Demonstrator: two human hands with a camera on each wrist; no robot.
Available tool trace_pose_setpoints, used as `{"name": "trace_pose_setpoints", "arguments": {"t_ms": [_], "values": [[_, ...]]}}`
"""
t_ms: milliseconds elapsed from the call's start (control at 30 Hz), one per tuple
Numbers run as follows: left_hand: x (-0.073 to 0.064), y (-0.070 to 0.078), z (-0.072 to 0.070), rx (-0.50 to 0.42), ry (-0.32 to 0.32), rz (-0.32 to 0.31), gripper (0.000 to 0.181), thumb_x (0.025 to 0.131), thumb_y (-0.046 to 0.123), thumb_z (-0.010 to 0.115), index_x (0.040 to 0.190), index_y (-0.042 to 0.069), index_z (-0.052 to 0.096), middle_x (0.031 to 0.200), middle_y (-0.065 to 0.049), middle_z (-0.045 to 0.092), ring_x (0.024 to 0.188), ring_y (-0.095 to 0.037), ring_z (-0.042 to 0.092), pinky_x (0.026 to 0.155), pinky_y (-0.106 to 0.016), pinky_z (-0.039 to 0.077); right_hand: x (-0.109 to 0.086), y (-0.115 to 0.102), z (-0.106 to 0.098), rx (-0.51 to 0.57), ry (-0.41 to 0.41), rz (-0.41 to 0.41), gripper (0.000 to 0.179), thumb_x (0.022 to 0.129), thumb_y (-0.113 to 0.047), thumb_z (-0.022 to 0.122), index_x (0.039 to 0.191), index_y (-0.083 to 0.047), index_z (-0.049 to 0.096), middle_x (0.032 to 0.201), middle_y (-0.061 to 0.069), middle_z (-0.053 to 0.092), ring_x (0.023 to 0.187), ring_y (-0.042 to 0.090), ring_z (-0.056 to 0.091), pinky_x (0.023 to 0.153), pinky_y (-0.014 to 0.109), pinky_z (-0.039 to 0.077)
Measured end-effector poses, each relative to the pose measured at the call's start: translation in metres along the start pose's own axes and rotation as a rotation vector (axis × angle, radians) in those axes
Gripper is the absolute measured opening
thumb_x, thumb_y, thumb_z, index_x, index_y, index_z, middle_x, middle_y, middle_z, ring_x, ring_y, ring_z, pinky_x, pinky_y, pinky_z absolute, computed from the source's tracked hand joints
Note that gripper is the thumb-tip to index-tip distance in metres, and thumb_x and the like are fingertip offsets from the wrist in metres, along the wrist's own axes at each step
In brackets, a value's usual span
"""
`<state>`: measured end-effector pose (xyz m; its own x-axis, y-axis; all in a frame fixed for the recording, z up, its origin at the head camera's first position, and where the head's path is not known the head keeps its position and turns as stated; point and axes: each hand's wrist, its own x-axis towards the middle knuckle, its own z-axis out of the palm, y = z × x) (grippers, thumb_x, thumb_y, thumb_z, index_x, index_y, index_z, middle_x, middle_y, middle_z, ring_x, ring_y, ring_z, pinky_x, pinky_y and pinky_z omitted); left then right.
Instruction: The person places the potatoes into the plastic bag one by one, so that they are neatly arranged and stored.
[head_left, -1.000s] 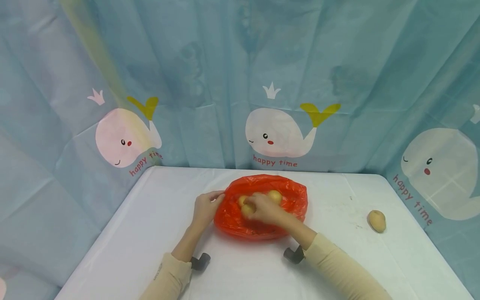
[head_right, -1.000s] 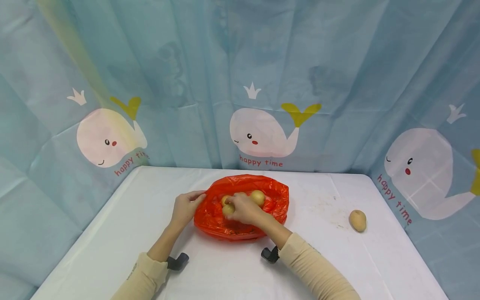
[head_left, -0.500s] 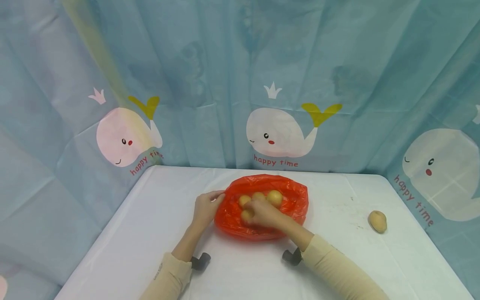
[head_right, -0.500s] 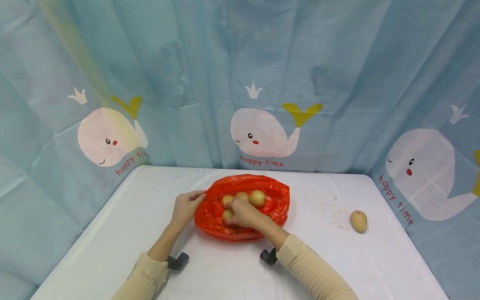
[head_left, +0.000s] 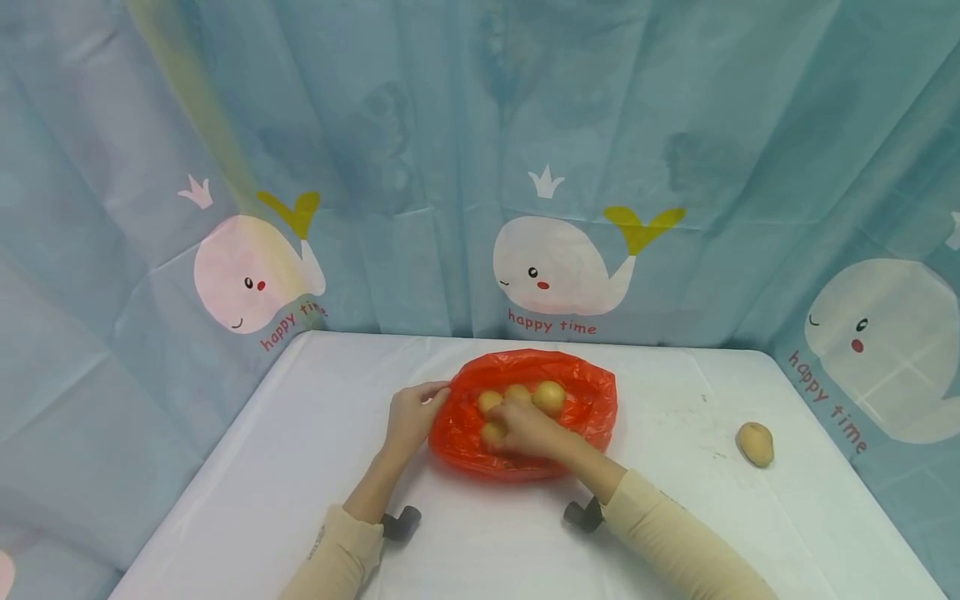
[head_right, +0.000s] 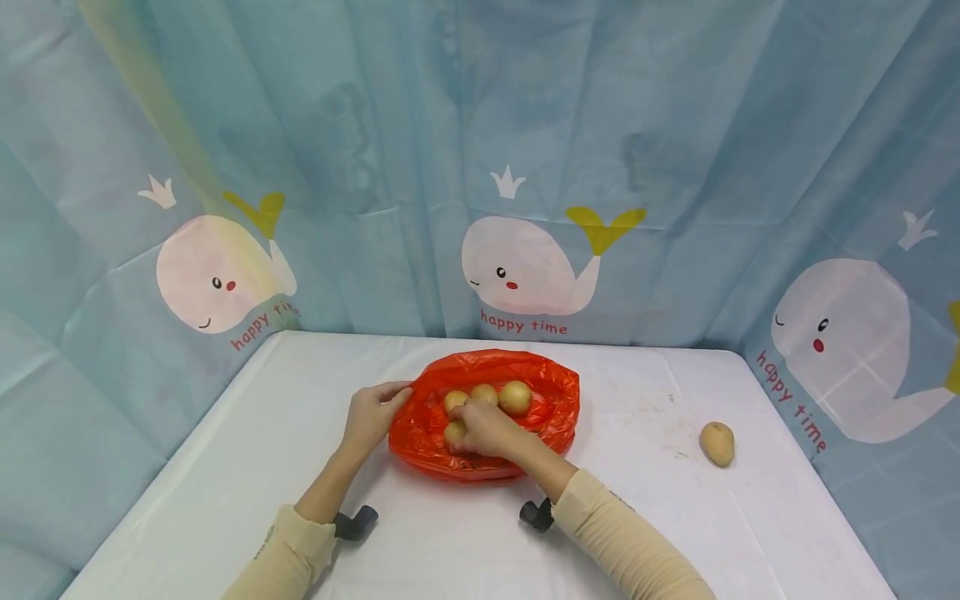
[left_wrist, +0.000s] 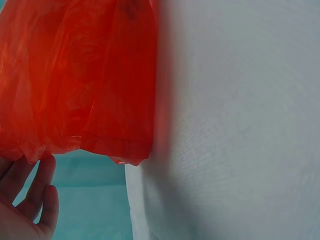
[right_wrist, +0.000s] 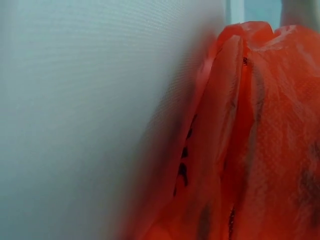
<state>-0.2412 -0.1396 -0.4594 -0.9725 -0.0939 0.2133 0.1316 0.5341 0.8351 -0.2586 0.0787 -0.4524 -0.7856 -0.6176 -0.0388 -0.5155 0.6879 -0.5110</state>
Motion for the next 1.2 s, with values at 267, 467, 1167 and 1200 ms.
{"name": "trace_pose_setpoints", "arguments": {"t_ms": [267,467,1167,1200], "values": [[0.000,0.000,0.000,0.000,-0.003,-0.019,0.028,0.095,0.030,0.062,0.114,0.012,0.073,0.111,-0.006,0.074,0.117,-0.028,0.063,0.100,-0.050,0.051,-0.002,-0.001,0.000,0.025,-0.019,0.005,0.048,0.084,-0.030,0.075,0.129,-0.017,0.063,0.101,-0.011,0.065,0.093,0.010,0.057,0.082,0.024,0.057],[0.000,0.001,-0.001,0.003,-0.004,-0.024,0.027,0.095,0.028,0.062,0.114,0.012,0.073,0.112,-0.007,0.074,0.117,-0.029,0.063,0.101,-0.051,0.050,-0.003,-0.001,-0.003,0.048,-0.022,0.036,0.052,0.084,-0.032,0.076,0.132,-0.019,0.061,0.112,-0.008,0.066,0.100,0.012,0.058,0.087,0.032,0.057],[-0.001,0.001,-0.002,0.001,0.004,0.021,0.025,0.095,0.025,0.062,0.114,0.012,0.073,0.112,-0.007,0.074,0.116,-0.029,0.064,0.100,-0.050,0.051,-0.024,0.011,-0.039,0.075,0.070,0.053,0.049,0.085,-0.026,0.076,0.130,-0.016,0.062,0.124,0.003,0.065,0.114,0.022,0.059,0.093,0.041,0.056],[-0.001,0.001,-0.002,0.000,0.002,0.016,0.026,0.095,0.025,0.062,0.114,0.012,0.073,0.112,-0.007,0.074,0.116,-0.029,0.064,0.100,-0.050,0.051,-0.025,0.012,-0.041,0.077,0.076,0.048,0.048,0.084,-0.025,0.076,0.130,-0.015,0.062,0.122,0.004,0.065,0.111,0.023,0.060,0.090,0.040,0.057]]}}
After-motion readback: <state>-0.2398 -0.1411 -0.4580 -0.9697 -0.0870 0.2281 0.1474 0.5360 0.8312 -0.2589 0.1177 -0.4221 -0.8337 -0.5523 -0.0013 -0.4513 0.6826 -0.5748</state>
